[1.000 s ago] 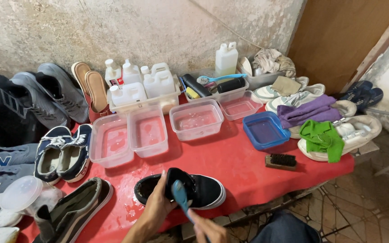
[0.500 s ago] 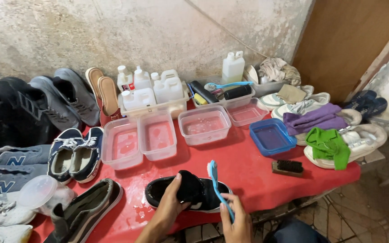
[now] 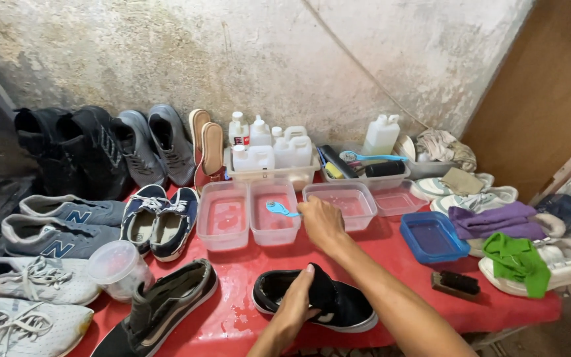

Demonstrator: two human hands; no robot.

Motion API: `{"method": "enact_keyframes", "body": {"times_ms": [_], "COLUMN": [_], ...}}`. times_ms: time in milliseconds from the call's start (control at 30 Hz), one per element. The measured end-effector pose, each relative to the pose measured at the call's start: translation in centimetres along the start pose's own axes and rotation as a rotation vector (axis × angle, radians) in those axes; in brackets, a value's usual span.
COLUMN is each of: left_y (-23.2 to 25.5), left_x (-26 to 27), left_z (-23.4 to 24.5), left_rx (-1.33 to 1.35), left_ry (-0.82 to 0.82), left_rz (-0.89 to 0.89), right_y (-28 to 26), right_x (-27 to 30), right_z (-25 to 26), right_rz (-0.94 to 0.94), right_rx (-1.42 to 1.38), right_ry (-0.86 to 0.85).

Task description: The person scrubs a black slip-on shoe with a blue toothbrush, repeatedly dipping the brush into a container of water and cleaning the upper, sides, and heel. The person rotates the shoe to access different areas and continues scrubbing throughout the clip.

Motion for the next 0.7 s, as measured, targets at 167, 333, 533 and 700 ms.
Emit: {"method": "enact_keyframes", "body": {"times_ms": [167,333,533,700], "left_y": [-0.1,-0.2,-0.8,-1.9], "left_x": [-0.5,-0.6,-1.0,-1.7], "left_z": [0.1,0.2,0.0,0.4], "left_rx": [-0.118,-0.133,-0.117,0.028], "left_ry": [-0.061,-0.084,-0.082,-0.036], "left_rz": [-0.027,-0.042,-0.009,0.009], "right_y": [-1.8,-3.4,-0.4,0.9], "right_x": [-1.6,-0.2,-0.1,2.7], "right_z": [-4.1,-0.2,1.4,1.8], "right_rz": [0.038,0.034,-0.002,-0.017], "right_rx": [0.143,0.026,-0.112,-0.177], "right_ry": [-0.208,-0.201,-0.116,-0.098]}}
Point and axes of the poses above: each hand's wrist, its own x-axis away from the middle knuckle, its own z-axis out of the back of the hand, y = z × x, the point moved 10 cm from there along -x, towards the middle knuckle, and after that the axes turned 8 degrees about -z, right-handed, at the moved point
